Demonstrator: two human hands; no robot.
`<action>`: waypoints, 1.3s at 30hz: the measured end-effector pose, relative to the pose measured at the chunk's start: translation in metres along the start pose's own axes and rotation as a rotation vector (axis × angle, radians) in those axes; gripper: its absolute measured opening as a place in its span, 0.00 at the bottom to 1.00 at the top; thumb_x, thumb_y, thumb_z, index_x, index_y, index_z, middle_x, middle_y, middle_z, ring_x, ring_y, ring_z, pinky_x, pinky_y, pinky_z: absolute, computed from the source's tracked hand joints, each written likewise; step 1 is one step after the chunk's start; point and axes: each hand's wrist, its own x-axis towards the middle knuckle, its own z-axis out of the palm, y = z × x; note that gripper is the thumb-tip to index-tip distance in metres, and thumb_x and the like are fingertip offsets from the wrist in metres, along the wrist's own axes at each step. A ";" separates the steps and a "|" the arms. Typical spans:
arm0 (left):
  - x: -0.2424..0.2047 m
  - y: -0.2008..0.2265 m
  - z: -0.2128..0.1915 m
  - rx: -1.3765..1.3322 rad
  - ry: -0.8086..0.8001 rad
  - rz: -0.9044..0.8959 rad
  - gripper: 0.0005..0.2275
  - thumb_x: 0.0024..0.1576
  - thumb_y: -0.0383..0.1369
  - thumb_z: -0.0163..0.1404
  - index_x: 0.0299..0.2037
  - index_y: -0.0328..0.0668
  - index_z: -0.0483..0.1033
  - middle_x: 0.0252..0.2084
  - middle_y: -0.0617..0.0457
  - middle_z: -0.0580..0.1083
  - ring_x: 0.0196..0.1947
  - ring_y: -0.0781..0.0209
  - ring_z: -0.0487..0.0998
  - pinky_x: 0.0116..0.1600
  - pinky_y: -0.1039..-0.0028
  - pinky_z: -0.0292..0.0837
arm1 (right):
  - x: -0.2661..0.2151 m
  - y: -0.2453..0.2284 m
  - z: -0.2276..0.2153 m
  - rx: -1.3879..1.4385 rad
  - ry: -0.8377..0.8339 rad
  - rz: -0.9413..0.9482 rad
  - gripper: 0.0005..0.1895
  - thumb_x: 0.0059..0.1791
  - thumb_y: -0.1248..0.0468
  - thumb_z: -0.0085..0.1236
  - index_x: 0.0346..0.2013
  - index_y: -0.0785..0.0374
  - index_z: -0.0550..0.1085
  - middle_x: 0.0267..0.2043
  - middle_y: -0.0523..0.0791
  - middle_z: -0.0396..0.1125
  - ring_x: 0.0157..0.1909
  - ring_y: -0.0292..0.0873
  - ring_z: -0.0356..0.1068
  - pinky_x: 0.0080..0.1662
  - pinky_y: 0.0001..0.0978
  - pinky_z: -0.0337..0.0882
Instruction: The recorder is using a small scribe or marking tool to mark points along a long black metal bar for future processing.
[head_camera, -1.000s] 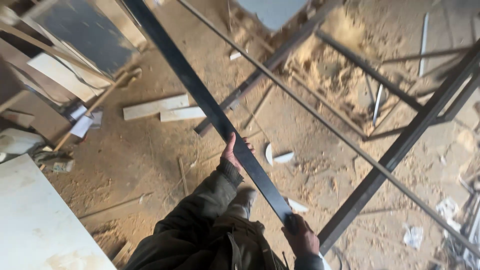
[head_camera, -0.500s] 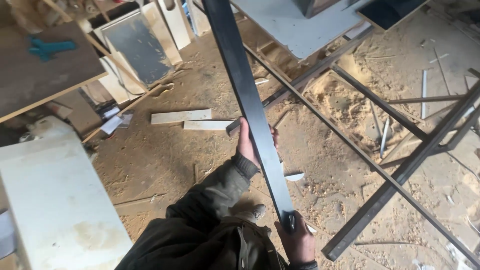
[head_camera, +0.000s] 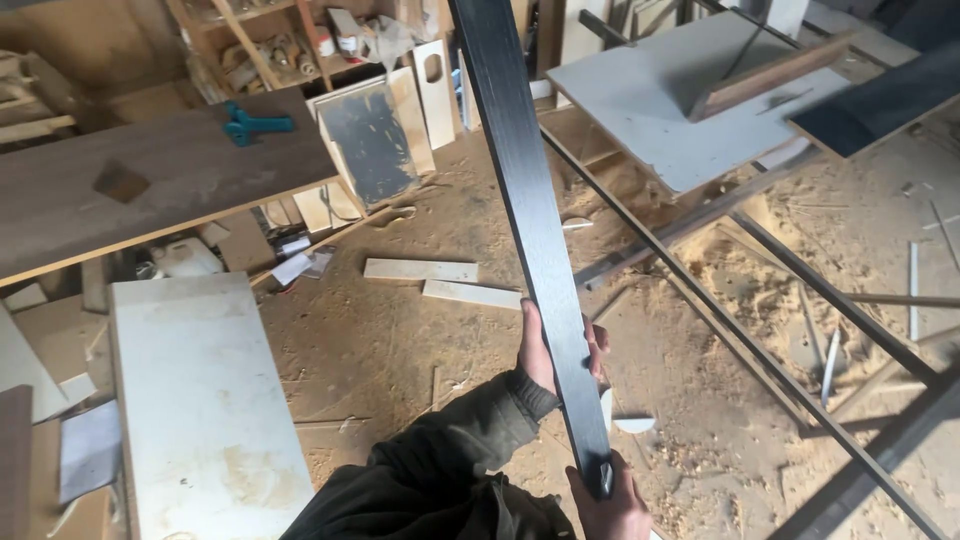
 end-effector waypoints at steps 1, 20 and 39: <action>-0.001 0.009 -0.004 0.004 0.001 0.011 0.42 0.56 0.75 0.28 0.39 0.36 0.72 0.41 0.38 0.71 0.28 0.51 0.77 0.36 0.63 0.74 | 0.002 -0.010 0.006 0.005 -0.003 -0.010 0.39 0.30 0.49 0.77 0.51 0.61 0.76 0.35 0.51 0.76 0.31 0.49 0.79 0.34 0.40 0.78; -0.104 0.161 -0.081 0.015 0.172 0.376 0.46 0.52 0.77 0.25 0.41 0.35 0.74 0.42 0.39 0.73 0.29 0.49 0.76 0.41 0.59 0.73 | 0.012 -0.156 0.062 0.229 -0.332 -0.328 0.32 0.39 0.52 0.72 0.52 0.63 0.74 0.38 0.52 0.75 0.35 0.53 0.78 0.37 0.42 0.77; -0.285 0.365 -0.083 0.694 0.059 0.628 0.52 0.48 0.79 0.23 0.51 0.32 0.74 0.51 0.40 0.78 0.37 0.47 0.84 0.40 0.54 0.81 | -0.007 -0.272 0.123 0.452 -0.747 -0.714 0.36 0.46 0.58 0.66 0.65 0.63 0.63 0.59 0.53 0.64 0.42 0.56 0.75 0.41 0.47 0.75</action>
